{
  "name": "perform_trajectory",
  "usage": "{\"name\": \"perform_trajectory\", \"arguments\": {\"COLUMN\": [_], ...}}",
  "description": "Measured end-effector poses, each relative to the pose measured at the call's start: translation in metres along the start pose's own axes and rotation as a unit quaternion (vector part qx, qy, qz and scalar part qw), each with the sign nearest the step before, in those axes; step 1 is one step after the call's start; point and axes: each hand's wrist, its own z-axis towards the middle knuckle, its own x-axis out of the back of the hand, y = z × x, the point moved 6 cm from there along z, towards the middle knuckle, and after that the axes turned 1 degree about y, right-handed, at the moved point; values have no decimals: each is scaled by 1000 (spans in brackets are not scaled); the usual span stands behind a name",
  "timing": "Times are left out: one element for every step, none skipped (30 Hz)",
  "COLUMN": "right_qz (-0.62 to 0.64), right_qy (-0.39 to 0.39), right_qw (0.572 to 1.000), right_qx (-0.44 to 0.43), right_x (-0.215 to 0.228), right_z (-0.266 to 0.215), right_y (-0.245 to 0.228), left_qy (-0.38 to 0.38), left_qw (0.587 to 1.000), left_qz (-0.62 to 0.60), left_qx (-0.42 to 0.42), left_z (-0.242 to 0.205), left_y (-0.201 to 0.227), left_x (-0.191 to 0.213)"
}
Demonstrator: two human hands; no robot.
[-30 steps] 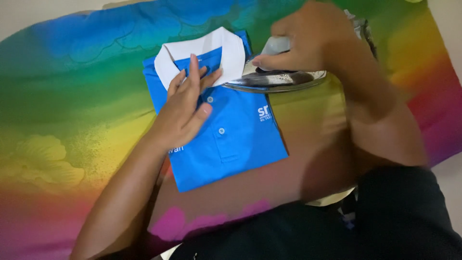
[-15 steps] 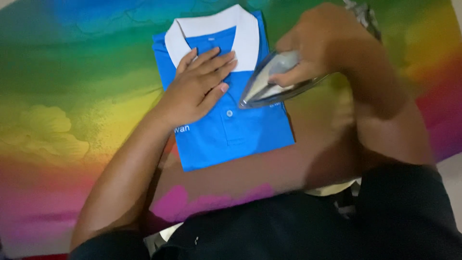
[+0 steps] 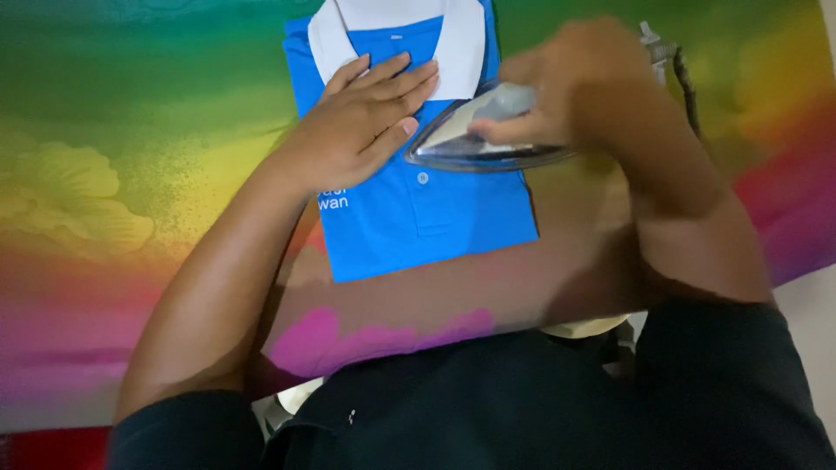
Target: Ironing and folding a blue polo shirt on an ironing board.
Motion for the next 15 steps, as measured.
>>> {"name": "perform_trajectory", "arguments": {"right_qz": [3,3,9,13,12,16,20,17,1,-15,-16,-23,-30,-29,-57], "right_qy": [-117,-117,-115,-113,-113,-127,-142,-140,-124,-105,-101,-42,18,17,99], "right_qw": [988,988,987,987,987,987,987,988,991,994,994,999,999,999,993], "right_qx": [-99,-101,-109,-115,-115,-93,-71,-68,-53,-39,-37,-1,35,35,42], "right_x": [-4,-4,-3,-2,1,2,4,3,4,4,9,21,32,21,18], "right_z": [0,-1,-3,-3,-6,-9,-11,-16,-20,-24,-33,-41,-49,-52,-57], "right_y": [6,5,4,4,6,4,2,6,9,12,6,-3,-11,-18,-26], "left_qy": [1,1,5,12,13,17,20,23,24,25,27,18,8,8,7], "left_qw": [1000,1000,1000,1000,1000,1000,1000,1000,1000,1000,1000,1000,1000,1000,1000], "left_qz": [17,17,15,12,12,12,13,15,11,10,14,9,5,4,3], "left_qx": [1,-2,-2,-1,-2,0,1,4,4,3,5,9,12,13,14], "left_z": [0,0,0,-1,0,-1,-2,-2,-3,-2,-4,-3,-2,-3,-3], "left_y": [-1,1,1,2,2,1,1,1,2,2,3,3,3,4,5], "left_x": [-1,-2,-2,-1,-2,-2,-2,-2,-2,-1,-1,-1,-1,1,2]}}
